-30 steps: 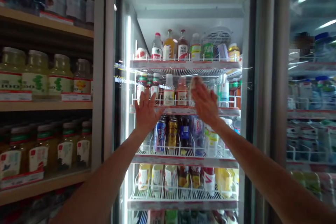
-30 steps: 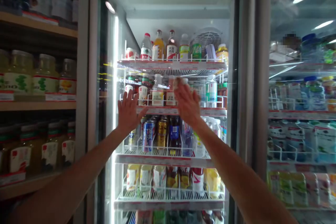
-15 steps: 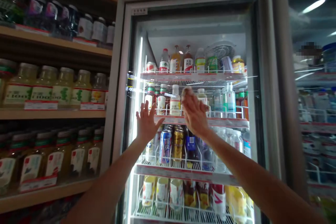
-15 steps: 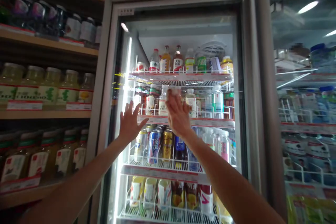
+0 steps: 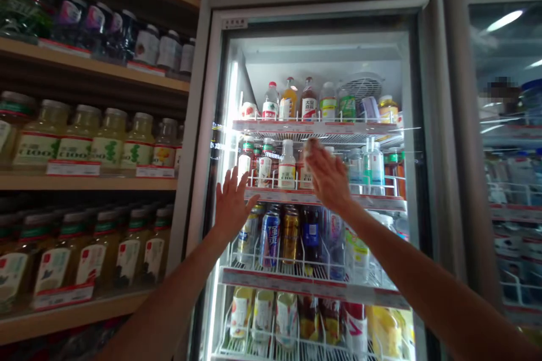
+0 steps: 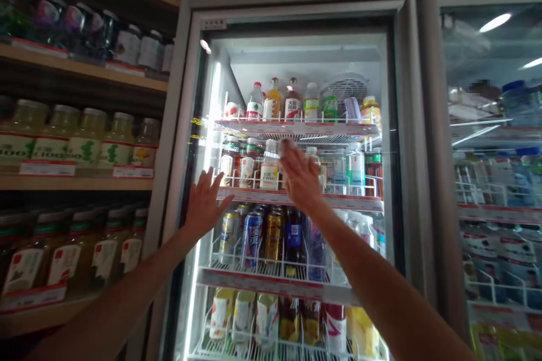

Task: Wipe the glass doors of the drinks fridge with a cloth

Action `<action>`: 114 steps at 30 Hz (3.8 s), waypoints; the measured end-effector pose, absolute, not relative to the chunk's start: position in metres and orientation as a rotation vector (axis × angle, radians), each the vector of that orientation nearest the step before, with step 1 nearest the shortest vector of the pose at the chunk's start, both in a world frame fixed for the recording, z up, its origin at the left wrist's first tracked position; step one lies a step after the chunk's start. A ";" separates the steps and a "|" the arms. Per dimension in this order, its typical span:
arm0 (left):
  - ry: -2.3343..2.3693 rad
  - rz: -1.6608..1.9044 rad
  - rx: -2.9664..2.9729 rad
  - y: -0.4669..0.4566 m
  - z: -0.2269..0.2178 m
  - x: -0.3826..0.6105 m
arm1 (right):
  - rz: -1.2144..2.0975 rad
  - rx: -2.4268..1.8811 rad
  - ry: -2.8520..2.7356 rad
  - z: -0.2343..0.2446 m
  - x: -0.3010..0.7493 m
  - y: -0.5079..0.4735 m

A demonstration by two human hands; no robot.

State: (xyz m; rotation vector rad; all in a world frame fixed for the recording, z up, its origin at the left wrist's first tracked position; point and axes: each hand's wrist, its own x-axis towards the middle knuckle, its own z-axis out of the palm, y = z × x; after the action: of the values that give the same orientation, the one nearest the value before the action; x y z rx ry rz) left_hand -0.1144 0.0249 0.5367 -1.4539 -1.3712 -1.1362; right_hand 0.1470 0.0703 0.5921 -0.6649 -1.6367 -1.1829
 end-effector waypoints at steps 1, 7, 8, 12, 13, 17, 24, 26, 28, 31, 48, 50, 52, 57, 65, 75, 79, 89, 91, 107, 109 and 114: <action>-1.367 -1.145 -1.446 0.026 0.536 -0.115 | -1.127 -0.718 -1.492 0.597 0.156 0.072; -1.198 -1.144 -1.473 0.033 0.542 -0.092 | -1.194 -0.654 -1.598 0.584 0.150 0.068; -1.179 -1.143 -1.475 0.035 0.544 -0.086 | -1.233 -0.620 -1.685 0.580 0.151 0.067; -1.168 -1.157 -1.472 0.038 0.546 -0.075 | -1.131 -0.740 -1.466 0.586 0.185 0.074; -1.167 -1.155 -1.476 0.039 0.546 -0.075 | -1.075 -0.790 -1.351 0.590 0.194 0.077; -1.170 -1.169 -1.471 0.040 0.544 -0.077 | -1.031 -0.815 -1.294 0.586 0.193 0.078; -1.149 -1.224 -1.493 0.040 0.544 -0.073 | -1.083 -0.744 -1.545 0.582 0.181 0.070; -1.157 -1.226 -1.487 0.039 0.544 -0.071 | -1.012 -0.811 -1.370 0.586 0.178 0.072; -1.169 -1.219 -1.481 0.037 0.543 -0.071 | -1.035 -0.785 -1.445 0.581 0.162 0.071; -1.185 -1.182 -1.492 0.035 0.539 -0.079 | -1.184 -0.589 -1.817 0.570 0.134 0.065; -1.312 -0.950 -1.649 0.014 0.515 -0.172 | -0.890 -0.785 -1.700 0.579 0.048 0.056; -1.291 -0.962 -1.682 0.015 0.512 -0.177 | -0.896 -0.786 -1.787 0.565 0.039 0.054; -1.261 -0.975 -1.724 0.015 0.508 -0.181 | -0.964 -0.668 -2.045 0.542 0.034 0.052; -1.103 -1.142 -1.796 0.010 0.510 -0.168 | -0.988 -0.673 -2.065 0.524 0.037 0.048; -0.788 -1.497 -1.889 0.039 0.527 -0.080 | -0.960 -0.699 -2.093 0.516 0.054 0.036; -0.768 -1.150 -1.771 0.054 0.534 0.029 | -1.127 -0.786 -1.471 0.513 0.203 0.066; -0.652 -0.890 -1.854 0.053 0.515 0.050 | -1.129 -0.731 -1.474 0.503 0.207 0.071; -1.057 -1.427 -1.352 0.058 0.572 -0.040 | -1.034 -0.706 -1.452 0.499 0.210 0.063; -0.883 -1.229 -1.509 0.061 0.552 0.013 | -1.011 -0.632 -1.429 0.499 0.211 0.066; -0.801 -1.226 -1.390 0.060 0.521 -0.010 | -0.997 -0.705 -1.362 0.488 0.219 0.068; -0.588 -0.943 -1.551 0.059 0.491 0.029 | -1.021 -0.697 -1.363 0.488 0.221 0.068; -0.716 -0.984 -1.607 0.052 0.467 -0.034 | -1.038 -0.713 -1.401 0.485 0.227 0.067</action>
State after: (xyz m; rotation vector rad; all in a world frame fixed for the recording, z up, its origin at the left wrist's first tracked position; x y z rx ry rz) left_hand -0.0336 0.0522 0.4670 -1.6070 -0.7158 -0.9836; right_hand 0.2270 0.0666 0.4849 -0.7133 -1.4008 -1.0376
